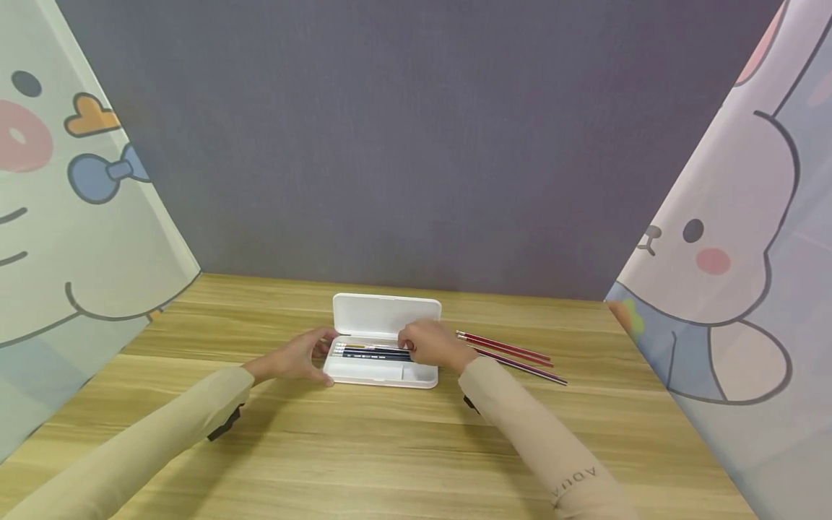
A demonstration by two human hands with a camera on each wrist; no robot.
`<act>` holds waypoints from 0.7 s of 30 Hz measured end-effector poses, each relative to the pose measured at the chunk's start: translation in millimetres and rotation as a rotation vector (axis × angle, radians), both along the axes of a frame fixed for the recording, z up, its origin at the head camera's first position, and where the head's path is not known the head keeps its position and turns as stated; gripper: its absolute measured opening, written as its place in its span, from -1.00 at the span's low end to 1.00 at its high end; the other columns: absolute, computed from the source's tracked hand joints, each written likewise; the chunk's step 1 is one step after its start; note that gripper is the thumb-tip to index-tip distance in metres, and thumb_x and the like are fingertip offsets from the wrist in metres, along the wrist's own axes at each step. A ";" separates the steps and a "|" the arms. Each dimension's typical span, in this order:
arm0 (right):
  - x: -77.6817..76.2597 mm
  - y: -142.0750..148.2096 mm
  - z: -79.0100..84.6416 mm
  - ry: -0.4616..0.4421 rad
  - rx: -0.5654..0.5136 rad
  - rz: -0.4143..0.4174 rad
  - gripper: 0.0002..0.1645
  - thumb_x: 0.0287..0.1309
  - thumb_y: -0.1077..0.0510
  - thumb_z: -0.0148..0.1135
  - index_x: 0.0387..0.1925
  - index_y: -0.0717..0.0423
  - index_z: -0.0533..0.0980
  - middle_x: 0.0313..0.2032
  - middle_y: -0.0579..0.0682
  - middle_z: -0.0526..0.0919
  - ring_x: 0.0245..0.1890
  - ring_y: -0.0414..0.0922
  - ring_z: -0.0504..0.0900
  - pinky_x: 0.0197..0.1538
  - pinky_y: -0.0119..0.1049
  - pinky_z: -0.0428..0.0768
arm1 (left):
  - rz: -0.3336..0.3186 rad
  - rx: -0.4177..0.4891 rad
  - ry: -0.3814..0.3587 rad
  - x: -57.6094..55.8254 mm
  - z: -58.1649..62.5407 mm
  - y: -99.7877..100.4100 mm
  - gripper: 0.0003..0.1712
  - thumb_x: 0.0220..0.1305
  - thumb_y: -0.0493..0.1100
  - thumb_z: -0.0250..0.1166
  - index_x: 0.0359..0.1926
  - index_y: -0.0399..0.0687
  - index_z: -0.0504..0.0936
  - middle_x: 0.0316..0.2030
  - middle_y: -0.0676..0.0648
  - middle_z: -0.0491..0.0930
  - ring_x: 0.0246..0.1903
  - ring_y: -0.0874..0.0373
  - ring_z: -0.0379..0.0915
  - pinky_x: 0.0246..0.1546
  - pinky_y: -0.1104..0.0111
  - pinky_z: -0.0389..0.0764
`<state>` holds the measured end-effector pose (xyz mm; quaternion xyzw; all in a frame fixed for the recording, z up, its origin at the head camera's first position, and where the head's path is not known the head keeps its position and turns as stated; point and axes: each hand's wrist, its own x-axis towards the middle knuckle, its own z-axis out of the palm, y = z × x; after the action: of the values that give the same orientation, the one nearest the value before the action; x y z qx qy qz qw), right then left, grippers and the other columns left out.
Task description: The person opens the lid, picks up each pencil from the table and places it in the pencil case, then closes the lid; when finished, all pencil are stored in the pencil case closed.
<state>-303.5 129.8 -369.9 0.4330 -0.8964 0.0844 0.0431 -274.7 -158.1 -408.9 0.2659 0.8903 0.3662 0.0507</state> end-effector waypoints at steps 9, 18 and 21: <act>-7.3 -30.0 -4.3 -0.002 0.039 0.034 -0.78 -0.16 0.36 0.24 -0.42 0.04 0.63 -0.54 -0.15 0.58 -0.51 -0.27 0.42 -0.40 -0.45 0.46 | -0.014 0.017 -0.002 -0.8 -0.5 -1.4 -0.10 -0.34 -0.24 0.55 0.07 -0.41 0.29 -0.07 -0.28 0.46 -0.11 -0.09 0.46 0.01 0.16 0.54; -12.7 -47.0 -5.0 0.030 0.036 0.045 -0.76 -0.18 0.36 0.20 -0.41 0.02 0.63 -0.57 -0.19 0.55 -0.49 -0.27 0.43 -0.38 -0.43 0.46 | -0.027 0.027 -0.010 -1.8 -0.2 -1.8 -0.11 -0.35 -0.26 0.55 0.06 -0.42 0.29 -0.07 -0.30 0.47 -0.12 -0.09 0.48 -0.01 0.18 0.55; -14.1 -50.6 -5.9 0.041 0.036 0.044 -0.77 -0.18 0.34 0.21 -0.42 0.02 0.63 -0.57 -0.19 0.54 -0.49 -0.27 0.44 -0.36 -0.42 0.47 | -0.028 0.025 -0.007 -1.7 -0.1 -1.8 -0.10 -0.35 -0.26 0.55 0.06 -0.42 0.28 -0.08 -0.29 0.47 -0.13 -0.08 0.48 -0.02 0.18 0.56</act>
<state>-317.6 79.1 -375.8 0.4550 -0.8869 0.0601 0.0518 -276.4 -159.9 -409.0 0.2776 0.8817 0.3775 0.0559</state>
